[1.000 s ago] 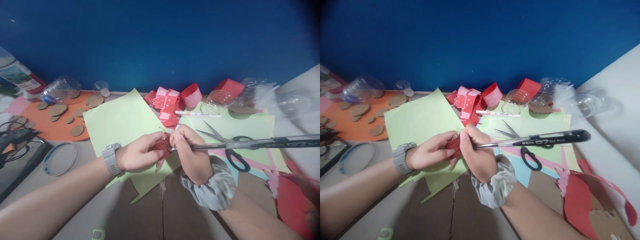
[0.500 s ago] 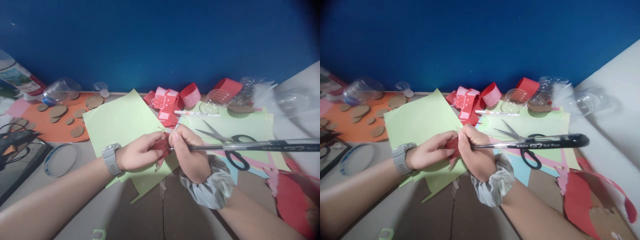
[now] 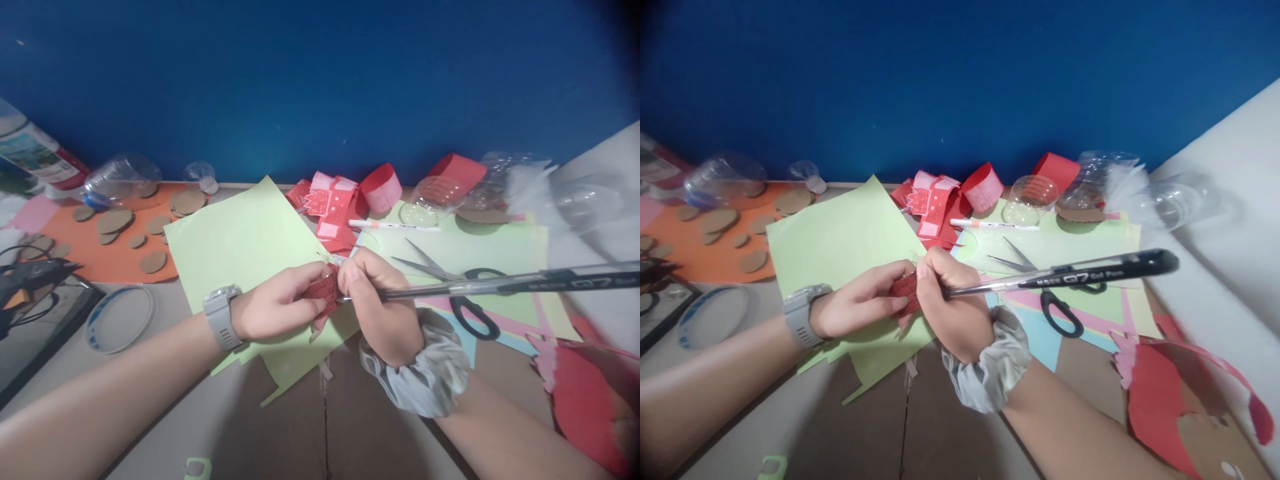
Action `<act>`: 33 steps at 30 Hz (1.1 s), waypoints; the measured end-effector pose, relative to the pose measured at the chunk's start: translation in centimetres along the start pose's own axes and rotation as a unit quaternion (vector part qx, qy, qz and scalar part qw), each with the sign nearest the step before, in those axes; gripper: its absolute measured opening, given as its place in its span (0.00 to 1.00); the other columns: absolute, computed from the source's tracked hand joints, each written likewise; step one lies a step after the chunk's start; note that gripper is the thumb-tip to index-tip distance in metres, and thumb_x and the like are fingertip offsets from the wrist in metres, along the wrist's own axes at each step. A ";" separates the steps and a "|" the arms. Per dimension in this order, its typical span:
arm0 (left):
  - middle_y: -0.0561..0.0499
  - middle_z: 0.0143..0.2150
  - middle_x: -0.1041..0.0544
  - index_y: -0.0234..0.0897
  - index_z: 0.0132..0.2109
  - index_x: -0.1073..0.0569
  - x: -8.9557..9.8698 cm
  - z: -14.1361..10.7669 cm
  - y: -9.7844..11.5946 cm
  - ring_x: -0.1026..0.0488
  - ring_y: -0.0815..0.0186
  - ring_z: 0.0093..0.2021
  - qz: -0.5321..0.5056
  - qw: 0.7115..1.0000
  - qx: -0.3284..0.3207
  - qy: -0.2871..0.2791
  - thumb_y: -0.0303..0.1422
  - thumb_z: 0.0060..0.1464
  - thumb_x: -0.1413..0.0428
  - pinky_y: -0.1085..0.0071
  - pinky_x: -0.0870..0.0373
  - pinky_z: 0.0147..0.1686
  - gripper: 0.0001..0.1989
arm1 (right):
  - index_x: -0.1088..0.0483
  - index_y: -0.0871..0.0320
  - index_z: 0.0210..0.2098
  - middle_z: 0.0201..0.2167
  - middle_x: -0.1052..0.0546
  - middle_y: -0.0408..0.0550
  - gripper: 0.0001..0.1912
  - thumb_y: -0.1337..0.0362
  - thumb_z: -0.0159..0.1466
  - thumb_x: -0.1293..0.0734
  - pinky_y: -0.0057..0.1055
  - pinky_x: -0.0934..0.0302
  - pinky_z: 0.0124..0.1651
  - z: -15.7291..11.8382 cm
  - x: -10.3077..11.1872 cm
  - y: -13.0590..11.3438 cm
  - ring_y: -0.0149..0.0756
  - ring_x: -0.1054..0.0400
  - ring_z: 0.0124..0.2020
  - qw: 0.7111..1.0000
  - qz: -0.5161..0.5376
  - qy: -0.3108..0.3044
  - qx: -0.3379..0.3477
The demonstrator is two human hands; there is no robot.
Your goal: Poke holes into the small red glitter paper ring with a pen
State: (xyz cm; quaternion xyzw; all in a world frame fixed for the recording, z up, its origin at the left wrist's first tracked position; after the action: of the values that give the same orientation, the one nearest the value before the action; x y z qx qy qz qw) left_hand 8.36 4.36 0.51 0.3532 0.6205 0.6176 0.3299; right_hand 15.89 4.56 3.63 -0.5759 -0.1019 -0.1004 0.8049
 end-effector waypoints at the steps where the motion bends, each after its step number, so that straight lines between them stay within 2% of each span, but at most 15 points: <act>1: 0.52 0.28 0.31 0.34 0.38 0.39 0.0 0.0 0.0 0.33 0.68 0.28 0.000 1.000 0.001 0.000 0.27 0.59 0.54 0.70 0.34 0.31 0.00 | 0.45 0.56 0.22 0.18 0.43 0.38 0.15 0.67 0.66 0.44 0.27 0.51 0.25 0.0 0.0 0.0 0.27 0.48 0.22 1.000 0.001 -0.001 0.000; 11: 0.52 0.27 0.31 0.34 0.38 0.39 0.1 0.1 0.1 0.33 0.69 0.27 0.000 1.000 0.002 0.004 0.26 0.57 0.52 0.72 0.34 0.30 0.01 | 0.44 0.56 0.23 0.19 0.43 0.38 0.15 0.66 0.67 0.44 0.27 0.51 0.25 0.0 -0.3 0.2 0.27 0.48 0.22 1.000 -0.003 -0.013 -0.009; 23: 0.52 0.27 0.31 0.34 0.38 0.39 0.1 0.1 0.0 0.33 0.68 0.28 -0.009 1.000 0.005 0.001 0.26 0.57 0.53 0.71 0.34 0.31 0.02 | 0.45 0.56 0.22 0.18 0.43 0.37 0.15 0.65 0.66 0.43 0.27 0.51 0.25 0.0 0.0 0.3 0.26 0.48 0.21 1.000 -0.010 0.001 -0.015; 28: 0.51 0.28 0.31 0.33 0.40 0.38 0.1 0.0 -0.1 0.34 0.68 0.28 -0.010 1.000 0.007 0.003 0.25 0.57 0.53 0.70 0.34 0.31 0.03 | 0.47 0.56 0.22 0.17 0.44 0.37 0.15 0.68 0.66 0.44 0.26 0.52 0.24 0.1 -0.3 0.2 0.26 0.49 0.20 1.000 -0.005 -0.015 -0.014; 33: 0.51 0.28 0.31 0.33 0.41 0.38 0.2 -0.1 -0.4 0.33 0.68 0.28 -0.026 1.000 0.009 0.010 0.25 0.57 0.53 0.71 0.34 0.31 0.04 | 0.47 0.56 0.22 0.17 0.45 0.37 0.14 0.69 0.64 0.42 0.28 0.52 0.23 0.1 -0.2 0.2 0.27 0.49 0.20 1.000 -0.001 -0.006 -0.025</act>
State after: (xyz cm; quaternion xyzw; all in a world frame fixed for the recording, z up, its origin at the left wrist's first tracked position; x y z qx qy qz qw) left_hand 8.18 4.46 0.15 0.3339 0.6385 0.6064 0.3363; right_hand 15.73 4.74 3.38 -0.5960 -0.1048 -0.1007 0.7897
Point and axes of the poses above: each hand's wrist, its own z-axis towards the middle knuckle, its own x-axis out of the back of the hand, y = z × x, the point moved 10 cm from there along z, towards the middle knuckle
